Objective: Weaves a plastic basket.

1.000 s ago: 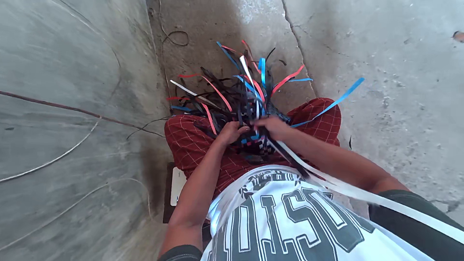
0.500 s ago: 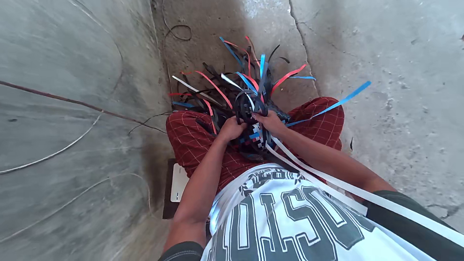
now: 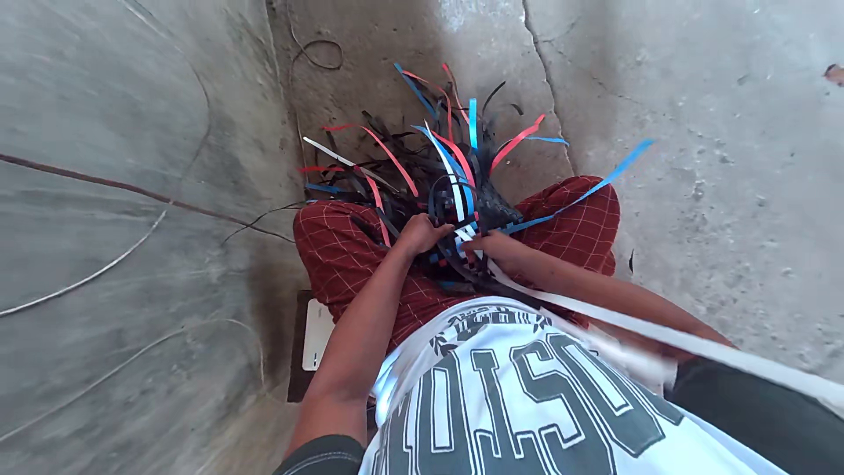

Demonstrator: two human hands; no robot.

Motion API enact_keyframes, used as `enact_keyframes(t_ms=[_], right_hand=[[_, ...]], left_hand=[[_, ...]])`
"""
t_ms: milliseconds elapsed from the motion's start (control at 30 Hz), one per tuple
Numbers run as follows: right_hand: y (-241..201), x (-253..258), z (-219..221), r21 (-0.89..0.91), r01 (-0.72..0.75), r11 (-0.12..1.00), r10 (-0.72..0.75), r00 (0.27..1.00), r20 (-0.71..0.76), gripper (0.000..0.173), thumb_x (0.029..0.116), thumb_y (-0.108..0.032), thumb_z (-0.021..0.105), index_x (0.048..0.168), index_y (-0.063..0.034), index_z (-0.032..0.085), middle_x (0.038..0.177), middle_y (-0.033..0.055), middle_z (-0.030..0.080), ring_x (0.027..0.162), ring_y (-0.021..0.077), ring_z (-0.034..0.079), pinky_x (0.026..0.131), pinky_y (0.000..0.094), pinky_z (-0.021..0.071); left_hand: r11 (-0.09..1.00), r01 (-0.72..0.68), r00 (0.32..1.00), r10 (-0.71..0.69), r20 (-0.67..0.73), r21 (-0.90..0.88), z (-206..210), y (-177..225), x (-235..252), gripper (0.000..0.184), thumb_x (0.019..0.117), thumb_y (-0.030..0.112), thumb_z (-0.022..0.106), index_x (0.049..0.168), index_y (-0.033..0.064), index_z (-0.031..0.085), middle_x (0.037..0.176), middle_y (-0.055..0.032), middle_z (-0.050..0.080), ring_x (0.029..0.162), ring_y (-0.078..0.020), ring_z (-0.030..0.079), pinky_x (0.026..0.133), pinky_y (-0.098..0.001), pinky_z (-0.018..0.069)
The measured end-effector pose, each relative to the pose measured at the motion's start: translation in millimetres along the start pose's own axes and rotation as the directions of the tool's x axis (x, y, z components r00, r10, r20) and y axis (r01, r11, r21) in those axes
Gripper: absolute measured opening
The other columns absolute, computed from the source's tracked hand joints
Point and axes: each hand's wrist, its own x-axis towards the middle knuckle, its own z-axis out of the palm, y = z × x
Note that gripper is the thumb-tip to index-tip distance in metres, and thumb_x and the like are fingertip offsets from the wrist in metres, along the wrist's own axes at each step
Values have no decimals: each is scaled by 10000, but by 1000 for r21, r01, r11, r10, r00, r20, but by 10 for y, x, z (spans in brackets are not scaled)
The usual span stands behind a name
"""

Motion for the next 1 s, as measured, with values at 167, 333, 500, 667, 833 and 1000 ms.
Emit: enact_keyframes(t_ms=[167, 333, 500, 667, 833, 1000], right_hand=[[-542, 7, -63, 141, 390, 910, -367, 916, -165, 155, 1020, -161, 626, 1051, -16, 670, 656, -53, 560, 563, 48, 509, 587, 232, 473], [-510, 259, -158, -164, 341, 926, -369, 907, -200, 368, 985, -160, 670, 1324, -26, 622, 935, 135, 653, 684, 173, 559, 662, 379, 511], [-244, 503, -121, -26, 347, 937, -344, 911, -226, 244, 1023, -185, 633, 1158, 18, 636, 811, 44, 590, 617, 81, 505, 606, 269, 474], [-180, 399, -135, 101, 347, 933, -306, 907, -289, 241, 1041, -222, 607, 1117, 6, 596, 853, 74, 614, 709, 114, 588, 689, 300, 526], [-88, 263, -68, 113, 292, 950, -256, 932, -255, 251, 1024, -161, 626, 1182, 35, 617, 1034, 145, 665, 914, 192, 646, 844, 385, 546], [-16, 159, -182, 136, 266, 954, -228, 943, -244, 221, 1040, -181, 608, 1106, 28, 627, 901, 92, 625, 769, 129, 591, 743, 315, 525]], left_hand=[[997, -53, 998, 54, 21, -61, -2, -48, 11, 382, 986, 389, 709, 932, 11, 685, 859, -143, 658, 817, -264, 630, 804, -504, 511], [1000, 2, 1000, -2, 3, -29, 19, -48, 40, 439, 992, 440, 684, 958, 2, 667, 905, -183, 652, 882, -317, 636, 840, -542, 510], [973, -164, 968, 127, -217, -162, 14, -140, -102, 511, 946, 353, 767, 1360, 88, 628, 1241, -204, 681, 1169, -348, 652, 1044, -574, 491], [812, -583, 551, 423, -719, 32, -50, 110, -427, 250, 1029, 209, 613, 965, -23, 680, 814, -100, 660, 710, -168, 627, 702, -368, 546], [957, -205, 966, 231, -112, 206, 18, 554, -216, 340, 1104, 204, 457, 1208, -18, 693, 1224, -282, 657, 1167, -445, 635, 1001, -630, 490], [949, -205, 966, 235, -105, 241, 159, 513, -170, 331, 1107, 232, 458, 1272, 46, 676, 1182, -228, 697, 1107, -402, 678, 962, -606, 523]])
